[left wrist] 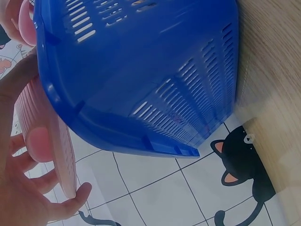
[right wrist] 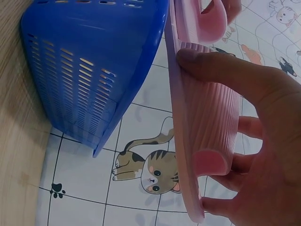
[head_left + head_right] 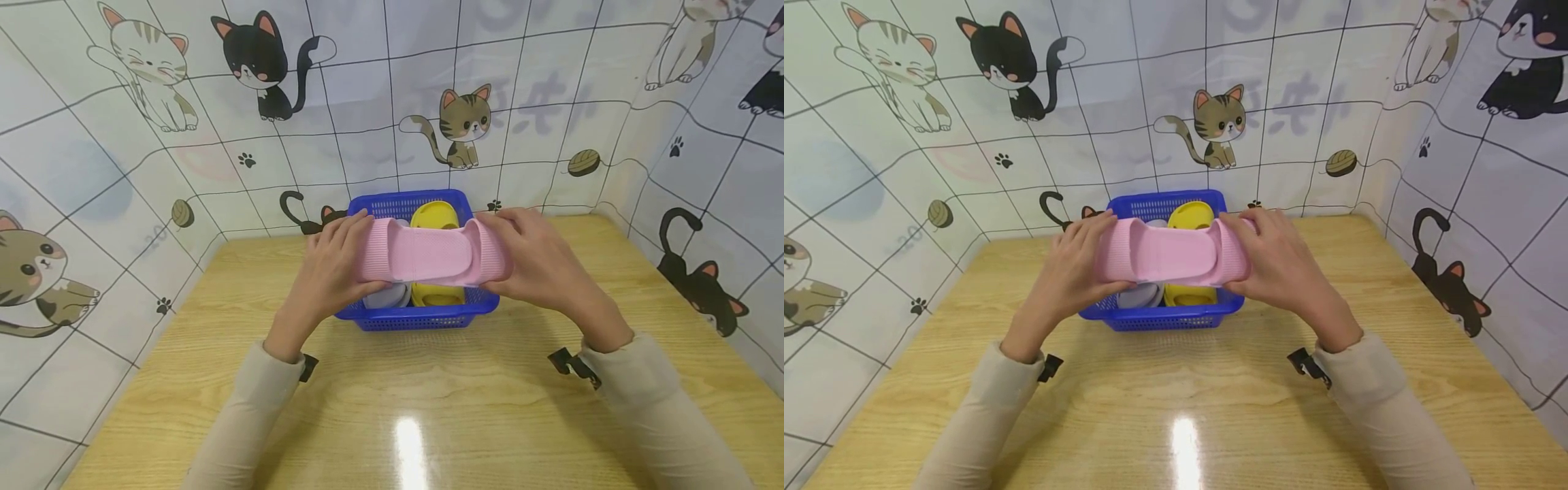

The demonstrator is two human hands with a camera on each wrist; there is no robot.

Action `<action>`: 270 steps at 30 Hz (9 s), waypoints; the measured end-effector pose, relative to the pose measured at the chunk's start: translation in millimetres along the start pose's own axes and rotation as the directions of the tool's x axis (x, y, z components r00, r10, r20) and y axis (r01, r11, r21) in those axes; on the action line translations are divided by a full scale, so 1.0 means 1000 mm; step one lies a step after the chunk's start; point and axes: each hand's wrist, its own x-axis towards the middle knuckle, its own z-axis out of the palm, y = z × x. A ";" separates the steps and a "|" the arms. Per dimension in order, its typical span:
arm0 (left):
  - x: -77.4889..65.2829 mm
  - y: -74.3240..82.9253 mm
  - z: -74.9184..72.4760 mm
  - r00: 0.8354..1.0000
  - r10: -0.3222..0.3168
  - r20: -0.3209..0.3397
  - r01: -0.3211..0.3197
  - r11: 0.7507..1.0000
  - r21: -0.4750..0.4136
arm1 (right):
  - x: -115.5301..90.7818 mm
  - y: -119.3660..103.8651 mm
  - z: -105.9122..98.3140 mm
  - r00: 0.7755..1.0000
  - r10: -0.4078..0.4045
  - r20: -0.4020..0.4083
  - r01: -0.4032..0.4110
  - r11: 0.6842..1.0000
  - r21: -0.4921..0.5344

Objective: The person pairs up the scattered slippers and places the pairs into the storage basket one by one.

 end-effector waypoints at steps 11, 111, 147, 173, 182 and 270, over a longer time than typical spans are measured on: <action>0.000 0.000 0.000 1.000 0.007 -0.004 -0.007 1.000 -0.019 | 0.000 -0.002 0.003 1.000 -0.009 0.004 0.009 1.000 0.002; 0.000 0.029 0.009 0.996 0.076 -0.044 -0.074 0.996 0.040 | 0.002 -0.023 0.017 1.000 -0.029 -0.006 0.028 0.999 -0.029; 0.000 0.035 0.012 0.996 0.078 -0.049 -0.077 0.996 0.036 | 0.003 -0.026 0.021 0.999 -0.041 -0.018 0.040 0.999 -0.026; 0.000 0.040 0.012 0.996 0.078 -0.049 -0.077 0.997 0.027 | 0.002 -0.030 0.024 0.999 -0.045 -0.011 0.044 0.999 -0.021; 0.000 0.042 0.014 0.995 0.081 -0.056 -0.079 0.996 0.043 | 0.002 -0.031 0.024 0.999 -0.044 -0.007 0.044 0.999 -0.021; -0.001 0.052 0.024 0.982 0.069 -0.175 -0.088 0.991 -0.105 | 0.003 -0.040 0.031 0.992 -0.115 -0.049 0.110 0.990 -0.090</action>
